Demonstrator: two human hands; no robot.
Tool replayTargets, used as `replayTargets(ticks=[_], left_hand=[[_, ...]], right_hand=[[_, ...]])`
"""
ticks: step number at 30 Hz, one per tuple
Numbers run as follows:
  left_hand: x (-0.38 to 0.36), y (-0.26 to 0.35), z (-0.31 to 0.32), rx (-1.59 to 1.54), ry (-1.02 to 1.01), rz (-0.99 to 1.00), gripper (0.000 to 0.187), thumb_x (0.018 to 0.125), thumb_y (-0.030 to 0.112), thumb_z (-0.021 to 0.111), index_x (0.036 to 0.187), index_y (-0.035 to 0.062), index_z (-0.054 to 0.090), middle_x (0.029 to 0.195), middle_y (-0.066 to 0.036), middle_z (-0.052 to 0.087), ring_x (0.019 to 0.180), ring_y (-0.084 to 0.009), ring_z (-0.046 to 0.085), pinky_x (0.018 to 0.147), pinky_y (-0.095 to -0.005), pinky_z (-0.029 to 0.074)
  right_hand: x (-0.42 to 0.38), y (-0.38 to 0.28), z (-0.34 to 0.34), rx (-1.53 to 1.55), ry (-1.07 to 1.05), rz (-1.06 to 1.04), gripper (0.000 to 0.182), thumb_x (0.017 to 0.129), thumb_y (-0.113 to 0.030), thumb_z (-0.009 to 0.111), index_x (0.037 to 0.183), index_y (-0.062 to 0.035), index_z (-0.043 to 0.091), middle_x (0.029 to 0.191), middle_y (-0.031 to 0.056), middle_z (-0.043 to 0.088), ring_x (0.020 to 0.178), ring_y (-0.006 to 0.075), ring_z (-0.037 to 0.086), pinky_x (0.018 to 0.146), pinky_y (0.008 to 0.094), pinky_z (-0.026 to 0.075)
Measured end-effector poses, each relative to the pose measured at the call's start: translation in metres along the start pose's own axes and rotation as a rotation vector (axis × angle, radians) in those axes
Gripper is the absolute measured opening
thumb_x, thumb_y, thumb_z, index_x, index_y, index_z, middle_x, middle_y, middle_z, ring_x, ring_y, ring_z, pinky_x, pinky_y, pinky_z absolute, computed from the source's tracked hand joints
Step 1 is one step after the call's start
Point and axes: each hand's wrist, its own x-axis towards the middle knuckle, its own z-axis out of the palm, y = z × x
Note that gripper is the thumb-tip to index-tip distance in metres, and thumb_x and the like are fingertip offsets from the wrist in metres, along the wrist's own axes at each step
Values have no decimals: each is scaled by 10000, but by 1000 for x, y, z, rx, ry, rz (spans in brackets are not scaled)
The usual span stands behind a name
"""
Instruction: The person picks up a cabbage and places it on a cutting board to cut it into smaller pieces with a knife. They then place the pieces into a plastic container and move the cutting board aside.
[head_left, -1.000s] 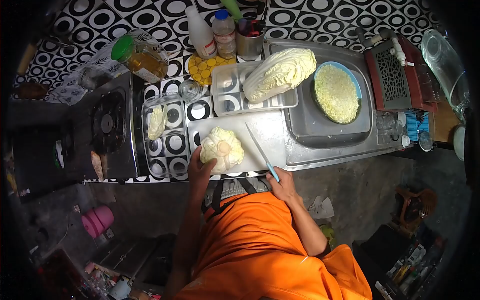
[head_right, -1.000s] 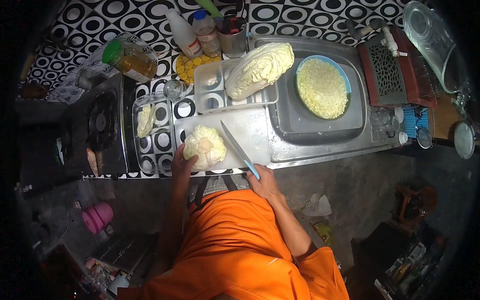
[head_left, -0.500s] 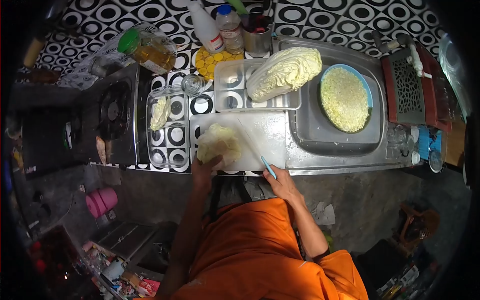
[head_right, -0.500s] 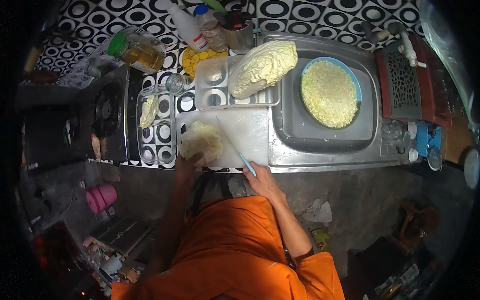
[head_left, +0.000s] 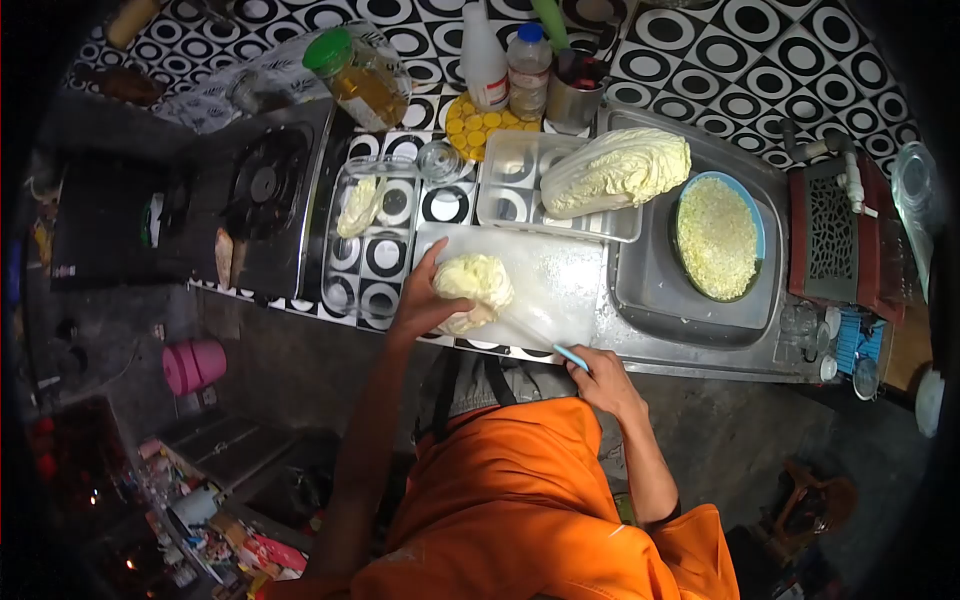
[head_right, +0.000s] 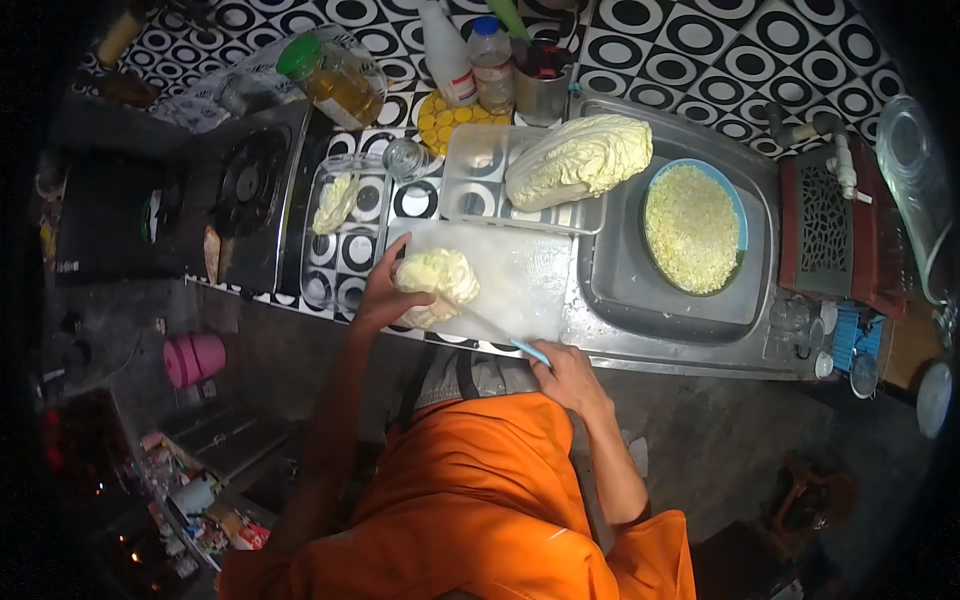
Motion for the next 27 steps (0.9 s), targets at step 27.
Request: replayTargets(ticks=[27], left_hand=[[8, 11, -27, 304, -233, 346, 693, 560, 23, 794, 1219, 58, 584, 1162, -171, 606, 925, -297, 607, 847, -343, 496]], right_hand=[[77, -59, 90, 167, 748, -171, 319, 718, -65, 721, 1030, -13, 684, 1096, 151, 640, 914, 279, 665, 769, 331, 543]])
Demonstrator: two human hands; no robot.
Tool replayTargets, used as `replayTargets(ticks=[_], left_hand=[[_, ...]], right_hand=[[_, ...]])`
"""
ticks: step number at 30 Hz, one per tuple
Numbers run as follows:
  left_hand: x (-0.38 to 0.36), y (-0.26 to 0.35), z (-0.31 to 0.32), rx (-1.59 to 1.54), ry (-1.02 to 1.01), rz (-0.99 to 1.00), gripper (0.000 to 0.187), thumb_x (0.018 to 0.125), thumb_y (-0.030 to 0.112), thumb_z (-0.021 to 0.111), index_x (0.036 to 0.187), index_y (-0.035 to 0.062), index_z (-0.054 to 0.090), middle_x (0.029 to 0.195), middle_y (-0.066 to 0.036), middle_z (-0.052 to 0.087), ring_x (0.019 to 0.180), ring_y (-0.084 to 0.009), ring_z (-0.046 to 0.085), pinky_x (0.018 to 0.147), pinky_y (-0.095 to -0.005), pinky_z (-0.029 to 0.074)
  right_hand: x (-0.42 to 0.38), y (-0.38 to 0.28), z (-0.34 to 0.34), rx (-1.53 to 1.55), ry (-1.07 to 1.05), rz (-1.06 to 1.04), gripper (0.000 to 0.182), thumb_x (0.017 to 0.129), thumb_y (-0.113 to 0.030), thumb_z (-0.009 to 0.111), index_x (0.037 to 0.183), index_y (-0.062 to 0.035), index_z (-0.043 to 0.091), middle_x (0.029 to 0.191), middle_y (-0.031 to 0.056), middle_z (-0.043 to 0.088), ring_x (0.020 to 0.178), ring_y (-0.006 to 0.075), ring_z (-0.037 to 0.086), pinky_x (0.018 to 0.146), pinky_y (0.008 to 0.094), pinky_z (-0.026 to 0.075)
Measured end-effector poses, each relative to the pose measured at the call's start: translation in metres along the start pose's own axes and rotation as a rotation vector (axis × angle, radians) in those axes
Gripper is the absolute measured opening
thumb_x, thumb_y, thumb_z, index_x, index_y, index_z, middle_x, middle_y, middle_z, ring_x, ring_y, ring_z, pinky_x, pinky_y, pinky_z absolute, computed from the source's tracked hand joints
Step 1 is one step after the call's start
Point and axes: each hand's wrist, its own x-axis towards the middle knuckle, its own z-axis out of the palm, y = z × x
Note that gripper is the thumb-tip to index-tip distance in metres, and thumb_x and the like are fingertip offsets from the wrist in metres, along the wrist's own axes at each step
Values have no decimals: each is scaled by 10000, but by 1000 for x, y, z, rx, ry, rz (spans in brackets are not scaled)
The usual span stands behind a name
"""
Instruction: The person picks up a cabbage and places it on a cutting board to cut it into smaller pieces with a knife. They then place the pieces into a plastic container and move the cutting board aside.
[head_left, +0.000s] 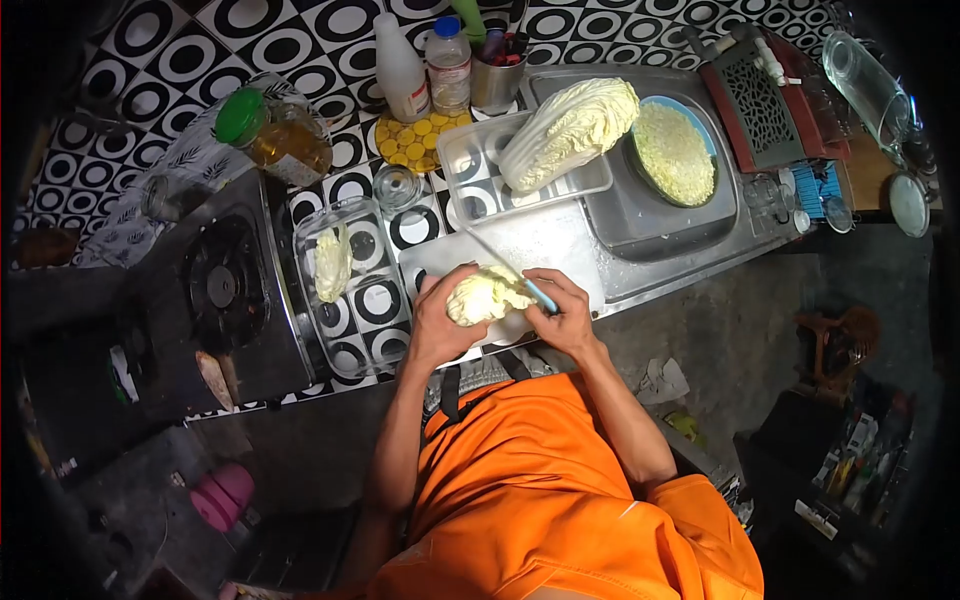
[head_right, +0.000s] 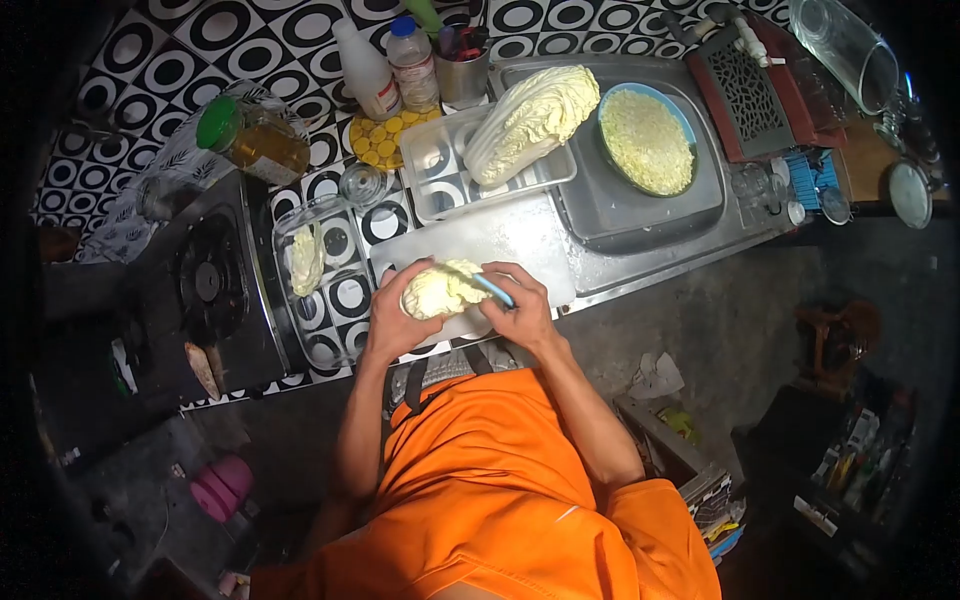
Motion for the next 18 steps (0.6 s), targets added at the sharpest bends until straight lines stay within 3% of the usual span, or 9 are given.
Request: replayTargets(ticks=[1, 2, 4, 9, 15, 18], left_hand=[[1, 0, 0, 34, 67, 146, 685, 557, 23, 792, 1210, 52, 586, 1183, -158, 608, 945, -298, 600, 853, -348, 495], [0, 1, 0, 69, 137, 290, 678, 555, 22, 789, 1202, 46, 588, 1204, -146, 610, 966, -300, 592, 858, -352, 493], [-3, 3, -1, 91, 142, 282, 656, 560, 20, 782, 1186, 40, 588, 1233, -122, 609, 993, -308, 576, 879, -368, 484], [-13, -5, 1, 113, 184, 279, 616, 584, 17, 784, 1166, 39, 584, 1252, -136, 593, 1079, -322, 558, 925, -386, 463], [-27, -7, 4, 45, 174, 244, 567, 637, 88, 819, 1150, 28, 586, 1253, -149, 584, 1136, -325, 548, 948, -408, 460], [-37, -9, 12, 28, 180, 78, 821, 581, 263, 889, 1263, -14, 524, 1336, -218, 500, 1250, -354, 480, 1009, -412, 421]], right_hand=[[3, -4, 1, -43, 44, -28, 276, 732, -13, 630, 1001, -1, 691, 1031, 148, 663, 853, 255, 678, 724, 310, 542], [4, -3, 2, -43, 44, -30, 276, 732, -13, 630, 1001, -1, 691, 1031, 148, 663, 853, 255, 678, 724, 310, 542], [8, -2, 7, -9, 61, -57, 274, 735, -11, 639, 1004, 4, 687, 1032, 153, 663, 862, 249, 677, 722, 306, 537], [3, -6, 7, 20, 50, -59, 250, 748, 23, 610, 986, 23, 685, 1026, 143, 661, 713, 163, 640, 600, 256, 496], [-10, -13, -7, 22, -90, 63, 283, 738, 35, 597, 1007, 17, 685, 1037, 116, 664, 706, 138, 625, 592, 245, 486], [-14, -8, -13, 65, -160, 90, 259, 733, 43, 574, 968, 36, 682, 993, 109, 663, 697, 115, 585, 607, 237, 461]])
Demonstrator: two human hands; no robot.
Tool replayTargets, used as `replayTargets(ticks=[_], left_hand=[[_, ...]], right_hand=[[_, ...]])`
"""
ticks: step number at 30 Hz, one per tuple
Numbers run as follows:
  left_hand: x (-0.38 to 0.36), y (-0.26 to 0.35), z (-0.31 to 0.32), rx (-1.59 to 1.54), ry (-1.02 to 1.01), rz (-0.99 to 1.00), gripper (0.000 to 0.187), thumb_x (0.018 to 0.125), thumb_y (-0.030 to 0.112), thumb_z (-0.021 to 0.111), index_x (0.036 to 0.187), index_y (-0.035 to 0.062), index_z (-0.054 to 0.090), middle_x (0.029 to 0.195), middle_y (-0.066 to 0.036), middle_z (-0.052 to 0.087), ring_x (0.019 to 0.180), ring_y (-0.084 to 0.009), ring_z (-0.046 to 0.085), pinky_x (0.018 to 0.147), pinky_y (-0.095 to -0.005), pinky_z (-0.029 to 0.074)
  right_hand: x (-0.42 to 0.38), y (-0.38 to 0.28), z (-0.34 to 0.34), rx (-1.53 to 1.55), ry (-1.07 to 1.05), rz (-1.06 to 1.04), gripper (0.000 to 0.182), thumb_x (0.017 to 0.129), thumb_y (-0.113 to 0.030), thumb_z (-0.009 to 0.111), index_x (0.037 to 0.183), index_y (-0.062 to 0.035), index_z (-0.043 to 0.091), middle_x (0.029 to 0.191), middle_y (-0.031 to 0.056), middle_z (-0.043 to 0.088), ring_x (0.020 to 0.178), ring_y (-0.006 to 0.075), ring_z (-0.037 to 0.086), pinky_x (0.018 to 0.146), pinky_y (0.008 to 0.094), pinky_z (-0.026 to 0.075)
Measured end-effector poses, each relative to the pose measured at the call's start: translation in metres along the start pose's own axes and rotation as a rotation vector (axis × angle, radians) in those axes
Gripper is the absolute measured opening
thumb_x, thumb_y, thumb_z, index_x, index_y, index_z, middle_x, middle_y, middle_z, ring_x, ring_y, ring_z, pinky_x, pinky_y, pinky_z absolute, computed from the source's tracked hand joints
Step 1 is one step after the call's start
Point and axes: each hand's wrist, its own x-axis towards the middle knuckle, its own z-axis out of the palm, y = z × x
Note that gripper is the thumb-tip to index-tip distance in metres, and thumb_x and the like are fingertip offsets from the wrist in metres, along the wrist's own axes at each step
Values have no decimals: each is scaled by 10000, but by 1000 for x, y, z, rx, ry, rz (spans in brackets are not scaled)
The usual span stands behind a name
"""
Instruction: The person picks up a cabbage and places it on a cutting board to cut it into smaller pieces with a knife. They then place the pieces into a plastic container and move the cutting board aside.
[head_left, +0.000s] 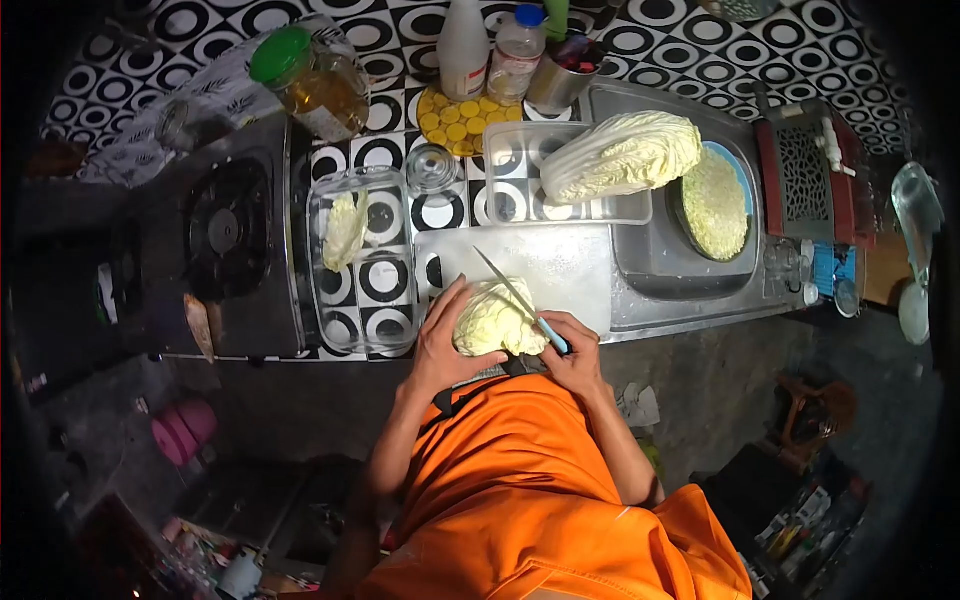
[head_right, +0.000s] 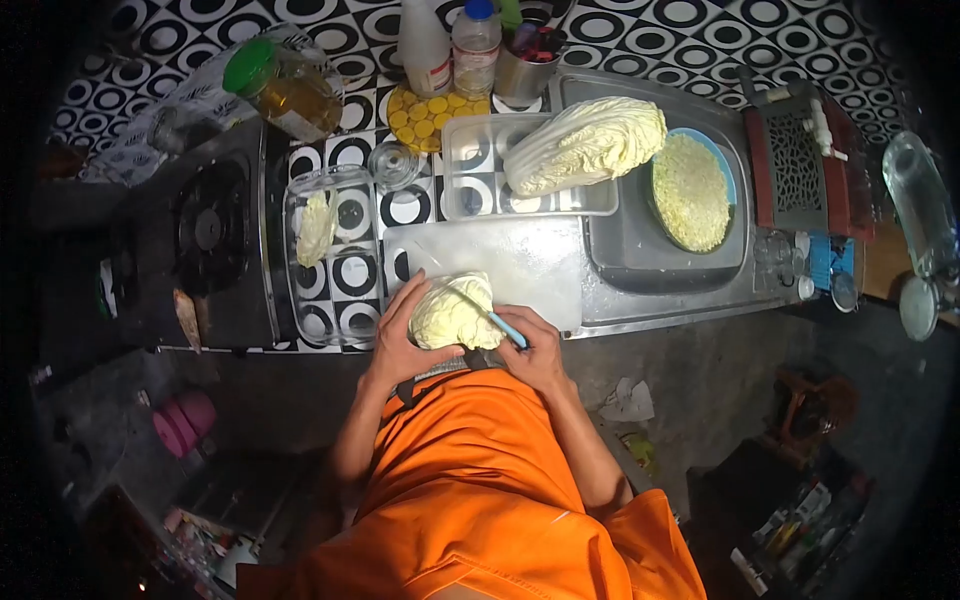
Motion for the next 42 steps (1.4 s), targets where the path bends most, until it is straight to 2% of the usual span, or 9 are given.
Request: replayTargets(ticks=[4, 8, 9, 18, 22, 25, 29, 34, 42], left_hand=[[-18, -8, 20, 99, -166, -57, 1033, 517, 391, 896, 1354, -7, 439, 1460, -227, 343, 1365, -368, 317, 1103, -442, 291], [-8, 6, 25, 82, -155, -155, 1016, 495, 284, 874, 1361, 12, 417, 1432, -220, 352, 1314, -403, 350, 1087, -466, 310], [-5, 10, 25, 98, -137, -137, 994, 498, 256, 864, 1354, 17, 418, 1419, -214, 359, 1298, -417, 356, 1072, -472, 333], [19, -12, 33, 39, 5, 25, 1116, 427, 198, 930, 1401, 76, 399, 1525, -212, 179, 1386, -423, 242, 1109, -458, 329], [2, -23, 21, -30, 24, -20, 955, 512, 191, 914, 1346, 56, 469, 1492, -196, 281, 1349, -360, 350, 1078, -416, 369], [-11, -33, 16, 11, 46, -72, 746, 690, 124, 834, 1335, 26, 474, 1364, -193, 468, 1199, -275, 537, 934, -383, 513], [-24, -41, 30, -310, 24, -363, 696, 785, 145, 773, 1372, 29, 417, 1151, -171, 612, 1000, -246, 648, 858, -347, 537], [-22, -52, 43, -435, -87, -456, 687, 872, 155, 690, 1417, -1, 302, 1052, -145, 636, 961, -209, 651, 827, -318, 530], [-11, -54, 25, -326, 34, -351, 387, 873, 90, 662, 1218, -2, 514, 915, -91, 661, 714, -119, 623, 629, -246, 506]], right_hand=[[-8, 16, -19, 127, -226, 248, 329, 713, -17, 626, 1041, 1, 638, 870, 53, 637, 670, 88, 531, 593, 226, 437], [3, 13, -1, 251, -81, 410, 326, 778, -237, 748, 949, -16, 580, 683, 23, 553, 583, 75, 433, 524, 228, 366], [8, 12, -6, 9, -162, 429, 425, 752, -343, 799, 881, -19, 556, 630, 21, 531, 537, 83, 415, 483, 248, 352], [38, 20, -8, -35, -96, 292, 421, 740, -242, 815, 939, -8, 527, 662, 71, 599, 565, 91, 502, 516, 262, 432], [30, 21, -19, -103, -122, 386, 369, 781, -198, 768, 991, 10, 548, 769, 101, 640, 638, 128, 561, 576, 272, 463], [9, 30, -23, -238, 47, 96, 296, 853, -190, 680, 1035, 25, 590, 925, 149, 675, 783, 239, 636, 710, 322, 491], [-34, 18, -38, -303, 8, 218, 273, 872, -235, 650, 975, 16, 612, 709, 151, 625, 604, 235, 602, 572, 335, 462], [-85, 20, -39, -451, -23, 158, 238, 840, -226, 676, 883, 5, 641, 654, 159, 601, 536, 281, 588, 506, 356, 445], [-121, 22, -16, -496, 99, 189, 238, 789, -207, 723, 874, 3, 650, 715, 157, 629, 617, 328, 619, 560, 375, 477]])
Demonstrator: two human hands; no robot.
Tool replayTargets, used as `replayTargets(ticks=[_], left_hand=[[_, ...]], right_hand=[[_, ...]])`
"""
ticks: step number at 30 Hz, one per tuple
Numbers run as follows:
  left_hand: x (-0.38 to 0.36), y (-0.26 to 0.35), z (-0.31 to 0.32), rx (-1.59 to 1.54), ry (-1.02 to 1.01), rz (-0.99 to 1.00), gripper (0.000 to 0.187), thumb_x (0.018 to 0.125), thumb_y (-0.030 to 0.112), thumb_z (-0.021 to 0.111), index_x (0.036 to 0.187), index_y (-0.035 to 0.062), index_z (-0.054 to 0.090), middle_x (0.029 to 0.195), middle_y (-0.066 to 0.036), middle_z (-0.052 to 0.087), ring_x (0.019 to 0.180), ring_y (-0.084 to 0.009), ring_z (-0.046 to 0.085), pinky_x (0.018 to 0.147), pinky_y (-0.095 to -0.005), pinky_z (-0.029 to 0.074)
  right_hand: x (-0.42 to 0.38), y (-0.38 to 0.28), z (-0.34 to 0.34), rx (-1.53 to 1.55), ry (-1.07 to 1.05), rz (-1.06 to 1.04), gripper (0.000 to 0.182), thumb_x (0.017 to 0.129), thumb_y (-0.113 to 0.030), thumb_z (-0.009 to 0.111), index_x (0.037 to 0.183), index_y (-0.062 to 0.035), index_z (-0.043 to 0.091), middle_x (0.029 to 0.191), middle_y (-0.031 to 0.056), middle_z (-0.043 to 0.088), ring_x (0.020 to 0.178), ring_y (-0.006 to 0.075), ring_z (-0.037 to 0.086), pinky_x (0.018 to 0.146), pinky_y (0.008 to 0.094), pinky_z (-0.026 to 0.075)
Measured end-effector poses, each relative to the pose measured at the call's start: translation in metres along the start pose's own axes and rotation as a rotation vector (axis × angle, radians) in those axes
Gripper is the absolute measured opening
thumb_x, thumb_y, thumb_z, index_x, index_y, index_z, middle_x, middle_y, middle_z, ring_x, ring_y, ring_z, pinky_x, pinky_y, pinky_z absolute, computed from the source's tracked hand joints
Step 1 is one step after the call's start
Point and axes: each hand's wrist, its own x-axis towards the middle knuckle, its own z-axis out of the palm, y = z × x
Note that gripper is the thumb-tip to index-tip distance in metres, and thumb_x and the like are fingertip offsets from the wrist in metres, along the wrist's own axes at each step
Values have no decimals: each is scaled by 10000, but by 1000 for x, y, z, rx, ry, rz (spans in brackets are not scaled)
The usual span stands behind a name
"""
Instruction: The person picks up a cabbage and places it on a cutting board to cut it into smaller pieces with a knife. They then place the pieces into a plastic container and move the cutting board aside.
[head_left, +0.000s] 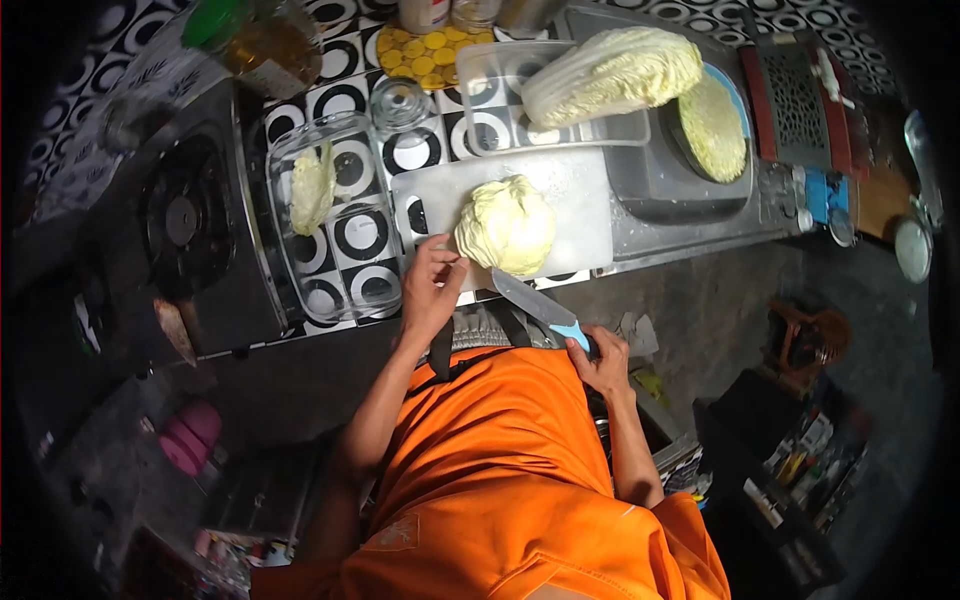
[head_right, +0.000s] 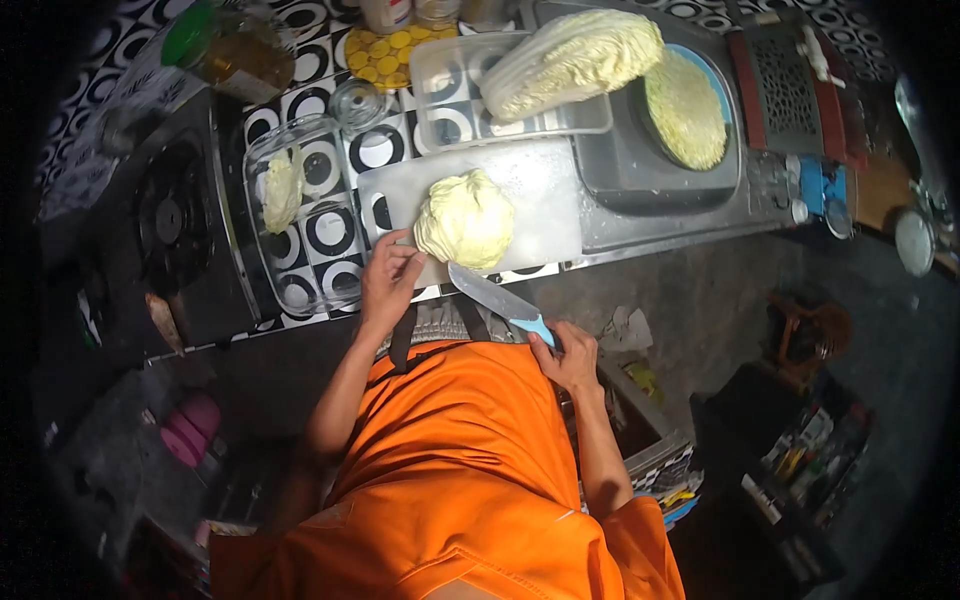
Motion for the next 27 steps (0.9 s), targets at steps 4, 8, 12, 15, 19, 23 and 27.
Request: replayTargets(ticks=[4, 8, 12, 15, 19, 23, 27], left_hand=[[8, 4, -4, -4, -60, -3, 286, 874, 89, 662, 1121, -11, 560, 871, -83, 672, 701, -105, 622, 610, -235, 492], [10, 11, -6, 42, -79, 6, 220, 867, 96, 672, 1040, -17, 596, 863, -90, 682, 696, -100, 621, 580, -241, 486], [5, 20, -8, 115, -74, 36, 198, 846, 96, 694, 998, -7, 621, 821, -84, 658, 660, -100, 602, 553, -244, 479], [3, 26, -5, 222, -103, 180, 156, 811, 64, 719, 941, 0, 662, 781, -46, 610, 624, -86, 551, 561, -226, 459], [1, 27, -3, 185, -92, 184, 144, 821, 65, 713, 938, -3, 664, 781, -49, 621, 616, -80, 554, 557, -220, 455], [-1, 22, -1, 140, -92, 150, 133, 836, 78, 701, 926, -11, 658, 765, -49, 625, 598, -72, 558, 538, -217, 447], [-1, 22, 1, 98, -89, 98, 135, 852, 91, 687, 906, -27, 649, 756, -55, 642, 577, -63, 561, 519, -217, 435]], right_hand=[[-5, -6, 3, 32, 18, 27, 226, 791, -181, 718, 890, 10, 645, 729, 163, 625, 638, 343, 615, 577, 378, 480], [-9, 1, 9, 56, 215, 9, 217, 801, -171, 708, 900, 11, 642, 739, 169, 622, 626, 341, 610, 568, 369, 476], [-6, -1, 0, 78, 273, 57, 235, 802, -179, 711, 921, 12, 648, 722, 170, 616, 598, 331, 603, 551, 364, 472], [-9, 1, 1, 45, 27, -51, 235, 788, -196, 731, 890, 4, 664, 677, 156, 603, 567, 323, 595, 517, 360, 456], [-10, 3, 5, 52, 24, 25, 231, 781, -195, 734, 881, 3, 668, 688, 157, 610, 567, 323, 598, 513, 359, 455], [-6, 6, 1, 43, 55, -4, 229, 774, -192, 737, 877, 0, 668, 696, 153, 616, 582, 322, 605, 513, 359, 456], [-1, 15, -1, 24, 14, -63, 227, 773, -187, 734, 880, 1, 667, 700, 152, 619, 602, 323, 612, 529, 366, 462]])
